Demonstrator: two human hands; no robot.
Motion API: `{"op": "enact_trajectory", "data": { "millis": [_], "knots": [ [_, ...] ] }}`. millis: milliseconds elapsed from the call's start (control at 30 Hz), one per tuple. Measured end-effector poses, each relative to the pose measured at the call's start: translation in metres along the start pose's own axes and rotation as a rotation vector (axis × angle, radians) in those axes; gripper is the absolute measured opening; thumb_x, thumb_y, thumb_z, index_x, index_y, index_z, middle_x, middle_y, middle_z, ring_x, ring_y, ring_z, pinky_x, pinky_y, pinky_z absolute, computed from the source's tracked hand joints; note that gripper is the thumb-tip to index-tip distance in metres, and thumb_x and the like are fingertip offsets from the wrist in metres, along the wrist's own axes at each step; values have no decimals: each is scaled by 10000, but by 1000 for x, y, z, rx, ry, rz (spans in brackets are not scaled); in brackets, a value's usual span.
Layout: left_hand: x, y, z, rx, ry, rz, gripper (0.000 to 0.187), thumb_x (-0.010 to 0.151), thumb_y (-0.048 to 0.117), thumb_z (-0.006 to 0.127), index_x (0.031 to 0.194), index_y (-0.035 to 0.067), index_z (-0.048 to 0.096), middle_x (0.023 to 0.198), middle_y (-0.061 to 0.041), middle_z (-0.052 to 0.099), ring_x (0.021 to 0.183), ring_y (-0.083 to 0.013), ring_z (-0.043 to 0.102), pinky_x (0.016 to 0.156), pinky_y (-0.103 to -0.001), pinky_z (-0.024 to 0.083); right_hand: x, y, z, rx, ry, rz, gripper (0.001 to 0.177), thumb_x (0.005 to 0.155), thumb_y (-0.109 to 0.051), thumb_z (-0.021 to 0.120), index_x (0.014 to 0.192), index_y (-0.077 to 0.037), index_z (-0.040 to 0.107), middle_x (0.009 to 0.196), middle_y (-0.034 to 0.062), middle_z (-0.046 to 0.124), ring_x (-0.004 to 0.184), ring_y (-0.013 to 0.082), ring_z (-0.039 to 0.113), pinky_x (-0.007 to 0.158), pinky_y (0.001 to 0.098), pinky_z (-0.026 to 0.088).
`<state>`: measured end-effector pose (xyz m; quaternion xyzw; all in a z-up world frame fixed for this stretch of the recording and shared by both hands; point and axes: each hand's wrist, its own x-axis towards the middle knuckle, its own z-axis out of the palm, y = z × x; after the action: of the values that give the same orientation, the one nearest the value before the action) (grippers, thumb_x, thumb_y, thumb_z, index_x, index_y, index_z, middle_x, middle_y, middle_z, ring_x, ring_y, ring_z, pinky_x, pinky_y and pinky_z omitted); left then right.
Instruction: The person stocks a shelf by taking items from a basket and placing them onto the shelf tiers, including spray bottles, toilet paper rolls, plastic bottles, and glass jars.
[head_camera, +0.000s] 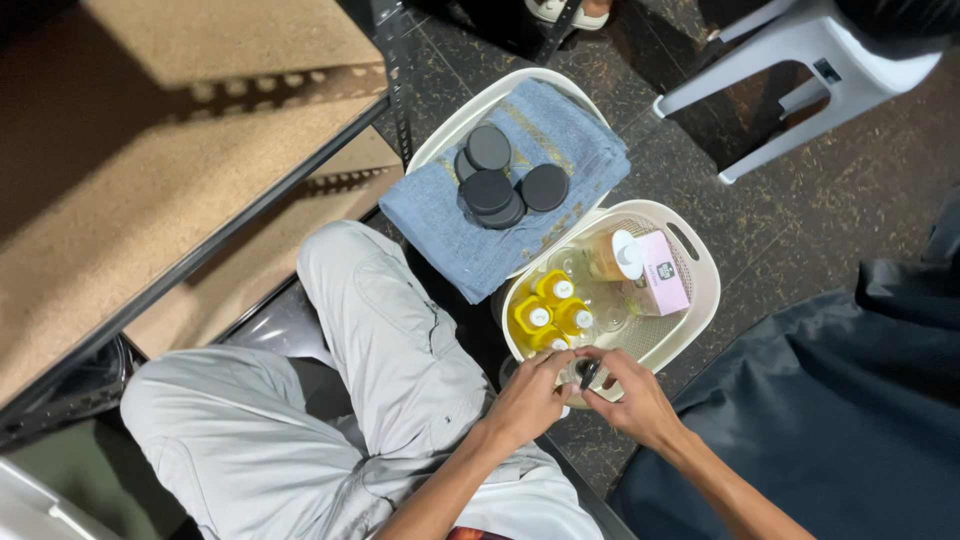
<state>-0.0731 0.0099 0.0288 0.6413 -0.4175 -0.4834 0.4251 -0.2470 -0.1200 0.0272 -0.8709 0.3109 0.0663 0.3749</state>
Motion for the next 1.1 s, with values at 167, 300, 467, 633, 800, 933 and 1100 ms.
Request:
{"op": "enact_trajectory", "data": {
  "millis": [167,300,467,633,800,933,1100],
  "knots": [
    [6,-19,5,48,-193,-112,576,893,-17,596,1452,93,515,1219,-215,665,1141,-397,621,932,-449,509,2,43,31,-4,-92,2,656,764,-46,732,1369,-241,570,1198,55,674,1034,258,690,858,384,536],
    [8,-27,5,154,-323,-232,505,954,50,586,1451,-23,532,1292,-282,643,1192,-386,657,926,-456,560,19,17,35,99,-183,147,500,839,-11,718,1295,-198,635,987,194,706,881,384,767,771,497,641],
    [16,-49,13,213,-376,-224,481,970,35,525,1439,-70,532,1323,-321,618,1225,-457,616,964,-550,538,28,29,44,102,-233,129,405,888,-18,662,1271,-150,656,1014,212,740,884,403,774,757,485,637],
    [20,-71,23,227,-357,-213,481,968,56,520,1439,-41,551,1302,-299,640,1208,-455,629,953,-558,538,31,41,45,89,-246,150,401,904,-16,654,1281,-151,669,1032,210,750,895,378,777,770,484,648],
    [11,-44,3,136,-222,-184,390,960,85,538,1328,29,655,1237,-303,670,1184,-486,633,993,-565,520,29,38,32,-32,-67,34,274,899,6,621,1123,-100,737,1050,169,781,900,364,787,732,416,657],
    [10,-25,-2,91,-56,-138,348,958,111,559,1266,2,679,1213,-320,665,1163,-517,619,985,-581,509,40,-39,4,38,130,-109,251,869,-14,660,1028,-155,793,992,85,792,855,300,791,702,367,667],
    [5,-33,-42,-18,236,-27,221,860,53,561,982,-52,713,887,-269,667,934,-495,661,781,-492,536,79,-135,-12,134,424,-616,283,822,46,662,909,-172,821,940,-2,803,792,232,773,715,328,627]
  ]
}}
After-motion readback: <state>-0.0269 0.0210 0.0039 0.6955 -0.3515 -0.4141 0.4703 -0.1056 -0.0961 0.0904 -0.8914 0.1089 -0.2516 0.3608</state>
